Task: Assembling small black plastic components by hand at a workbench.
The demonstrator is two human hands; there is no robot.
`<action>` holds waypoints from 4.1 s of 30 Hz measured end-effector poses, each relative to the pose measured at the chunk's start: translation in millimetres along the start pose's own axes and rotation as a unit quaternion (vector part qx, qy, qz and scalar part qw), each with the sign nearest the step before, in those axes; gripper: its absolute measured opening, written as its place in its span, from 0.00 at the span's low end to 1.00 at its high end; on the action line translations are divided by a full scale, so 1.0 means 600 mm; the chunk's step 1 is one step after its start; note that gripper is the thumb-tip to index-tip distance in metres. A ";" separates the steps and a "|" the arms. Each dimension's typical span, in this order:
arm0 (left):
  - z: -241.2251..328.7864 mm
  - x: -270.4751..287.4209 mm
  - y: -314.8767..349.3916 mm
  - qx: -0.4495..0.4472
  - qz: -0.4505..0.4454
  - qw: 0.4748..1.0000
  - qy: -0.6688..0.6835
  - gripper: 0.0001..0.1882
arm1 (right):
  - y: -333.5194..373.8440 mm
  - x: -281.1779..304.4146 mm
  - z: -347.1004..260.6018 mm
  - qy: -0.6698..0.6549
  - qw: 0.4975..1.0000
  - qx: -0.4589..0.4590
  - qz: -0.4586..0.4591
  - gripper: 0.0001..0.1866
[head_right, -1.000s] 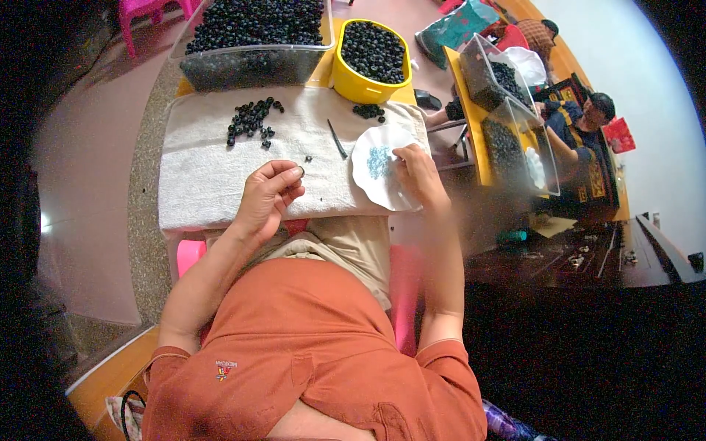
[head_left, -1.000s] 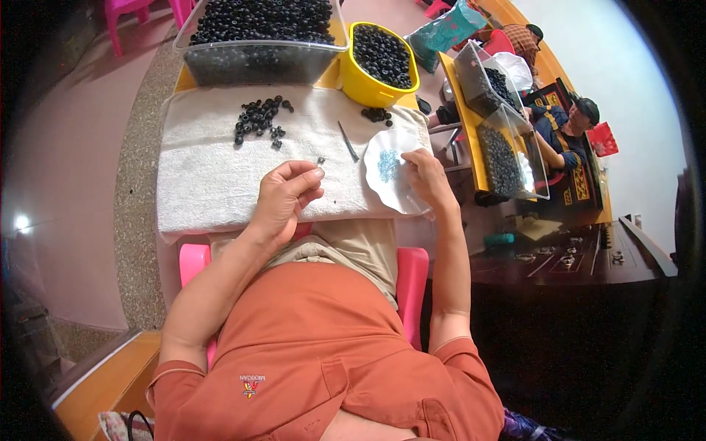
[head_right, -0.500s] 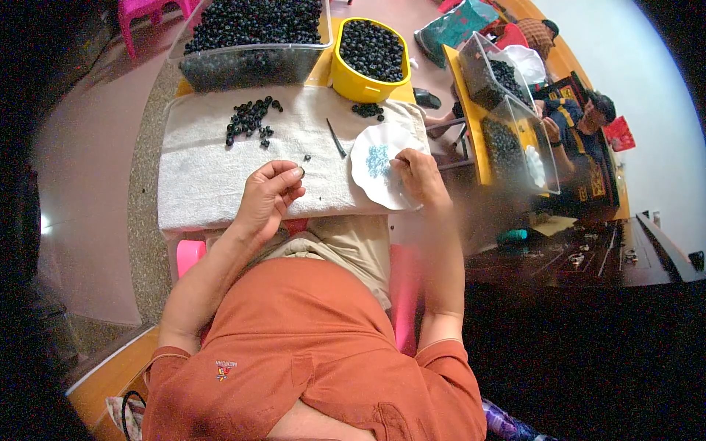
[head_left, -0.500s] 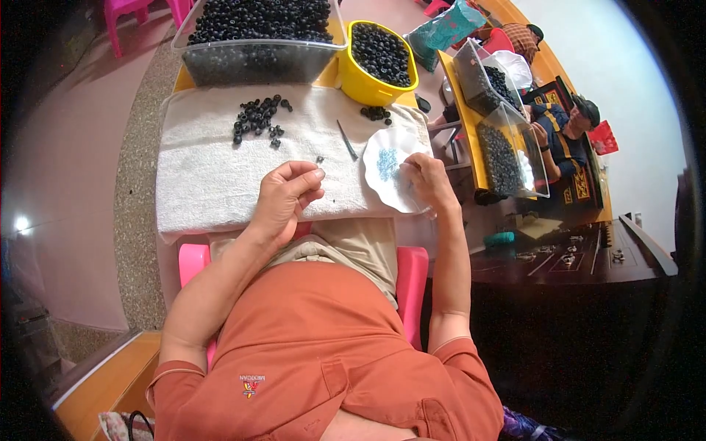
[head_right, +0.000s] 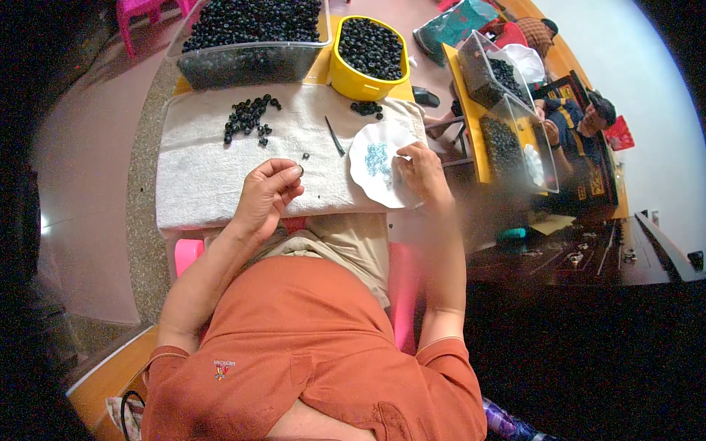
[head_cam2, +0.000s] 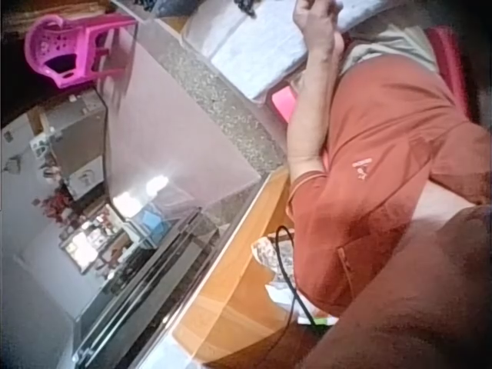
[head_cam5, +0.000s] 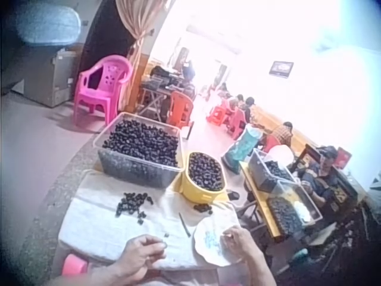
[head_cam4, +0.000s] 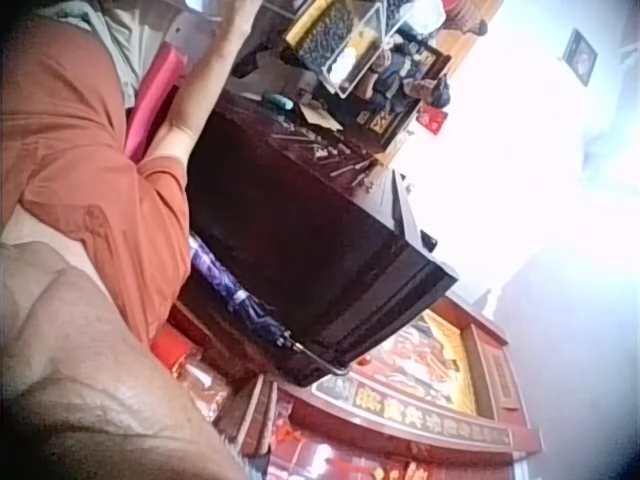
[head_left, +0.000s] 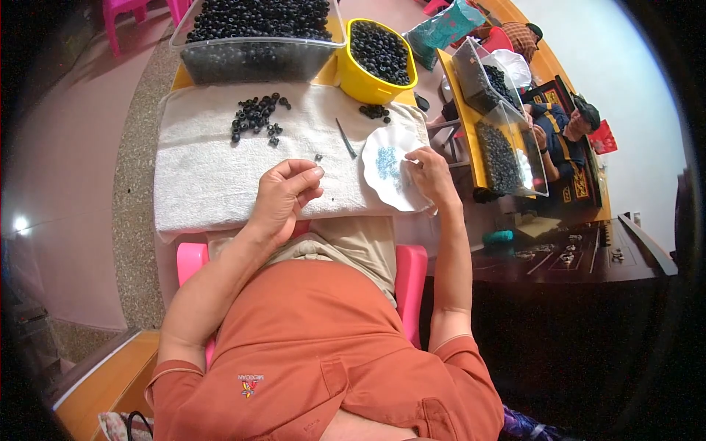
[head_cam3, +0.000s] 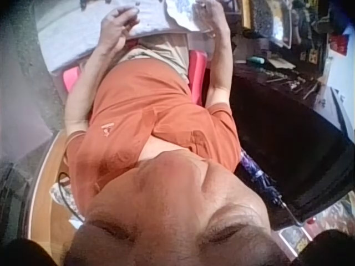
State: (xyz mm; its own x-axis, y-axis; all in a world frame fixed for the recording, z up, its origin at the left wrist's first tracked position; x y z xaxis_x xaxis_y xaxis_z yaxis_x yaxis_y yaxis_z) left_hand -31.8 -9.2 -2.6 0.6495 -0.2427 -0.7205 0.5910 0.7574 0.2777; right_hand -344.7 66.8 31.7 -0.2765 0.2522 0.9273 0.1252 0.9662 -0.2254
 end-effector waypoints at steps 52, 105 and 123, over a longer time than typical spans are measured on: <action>-0.002 0.002 0.001 0.005 0.004 1.000 0.001 0.04 | 0.015 -0.006 -0.032 -0.132 0.986 -0.096 -0.033 0.09; -0.002 -0.001 0.002 0.005 0.005 1.000 -0.008 0.04 | 0.010 -0.009 -0.049 0.047 0.998 0.017 -0.048 0.08; -0.002 0.000 0.001 0.009 0.013 1.000 -0.014 0.04 | 0.006 -0.001 -0.061 0.058 0.993 -0.026 -0.098 0.12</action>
State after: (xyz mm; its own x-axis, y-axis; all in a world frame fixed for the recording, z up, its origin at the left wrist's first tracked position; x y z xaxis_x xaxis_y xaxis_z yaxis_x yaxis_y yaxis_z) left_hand -32.2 -8.0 -3.4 0.6777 -0.2405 -0.6949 0.5822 0.7528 0.3072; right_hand -309.4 68.0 41.3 -0.1895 0.0480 0.9807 0.1293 0.9913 -0.0235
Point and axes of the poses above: each hand's wrist, its own y-axis away from the middle knuckle, its own x-axis out of the back of the hand, z = x × y, the point moved 1 cm from there along -y, towards the middle knuckle
